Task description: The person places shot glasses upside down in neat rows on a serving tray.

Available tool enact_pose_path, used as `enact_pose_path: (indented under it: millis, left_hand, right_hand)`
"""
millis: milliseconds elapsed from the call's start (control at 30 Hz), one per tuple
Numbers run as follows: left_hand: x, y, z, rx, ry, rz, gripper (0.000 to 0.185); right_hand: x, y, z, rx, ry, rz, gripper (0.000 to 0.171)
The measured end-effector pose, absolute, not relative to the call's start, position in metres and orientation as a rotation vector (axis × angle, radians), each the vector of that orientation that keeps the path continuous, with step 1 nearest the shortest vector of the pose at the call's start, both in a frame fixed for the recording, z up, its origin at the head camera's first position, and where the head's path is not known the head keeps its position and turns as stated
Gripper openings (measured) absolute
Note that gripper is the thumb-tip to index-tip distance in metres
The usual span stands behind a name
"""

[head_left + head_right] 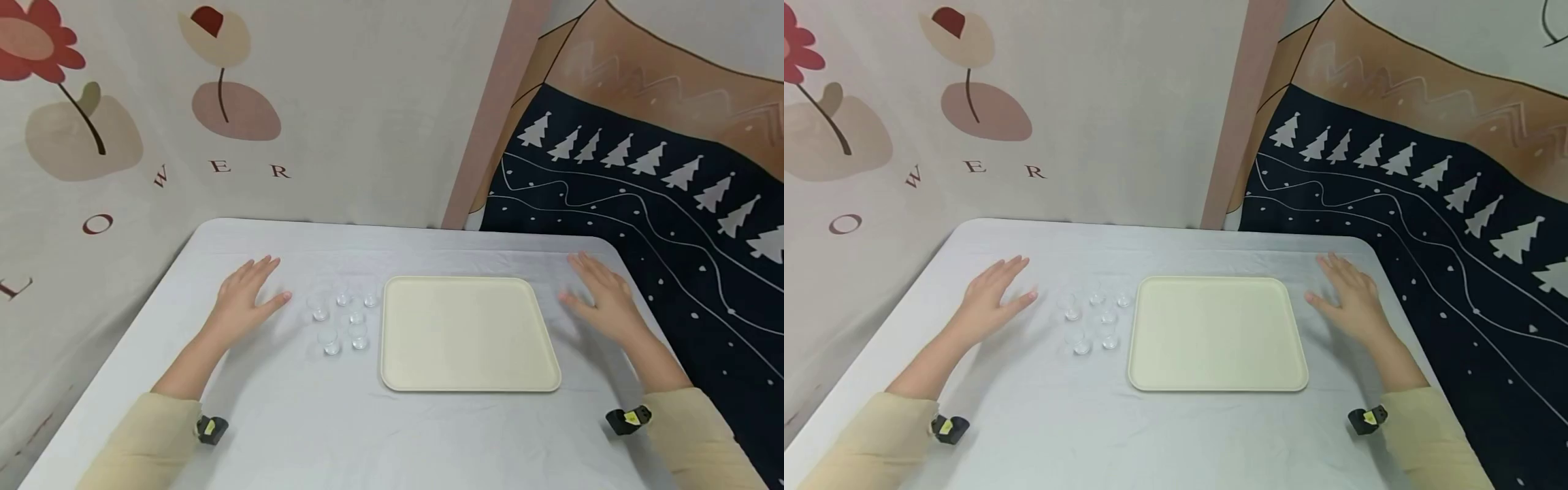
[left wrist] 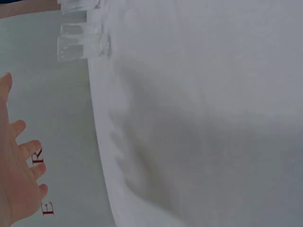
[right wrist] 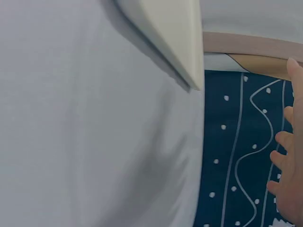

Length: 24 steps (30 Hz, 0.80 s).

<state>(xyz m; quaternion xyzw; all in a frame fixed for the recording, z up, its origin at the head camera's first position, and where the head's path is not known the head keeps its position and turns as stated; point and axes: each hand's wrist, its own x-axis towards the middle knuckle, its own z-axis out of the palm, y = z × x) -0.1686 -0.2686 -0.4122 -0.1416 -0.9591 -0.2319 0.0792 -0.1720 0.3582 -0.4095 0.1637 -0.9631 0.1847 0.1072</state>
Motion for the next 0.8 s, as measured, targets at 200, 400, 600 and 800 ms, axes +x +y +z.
enact_pose_path:
  millis: [200,400,600,800]
  left_hand:
    - [-0.166,-0.261,-0.429,-0.445,-2.823,-0.881,0.069]
    - [-0.167,-0.256,-0.444,-0.451,-2.774,-1.02,0.065]
    - [-0.163,-0.249,-0.451,-0.432,-2.808,-1.174,0.066]
    - [-0.158,-0.243,-0.455,-0.424,-2.819,-1.314,0.067]
  right_hand:
    - [-0.166,0.355,-0.426,0.561,-2.801,0.646,0.071]
    - [-0.162,0.352,-0.44,0.578,-2.822,0.744,0.071]
    - [-0.16,0.354,-0.454,0.59,-2.852,0.829,0.073]
    - [-0.158,0.353,-0.461,0.636,-2.869,0.926,0.075]
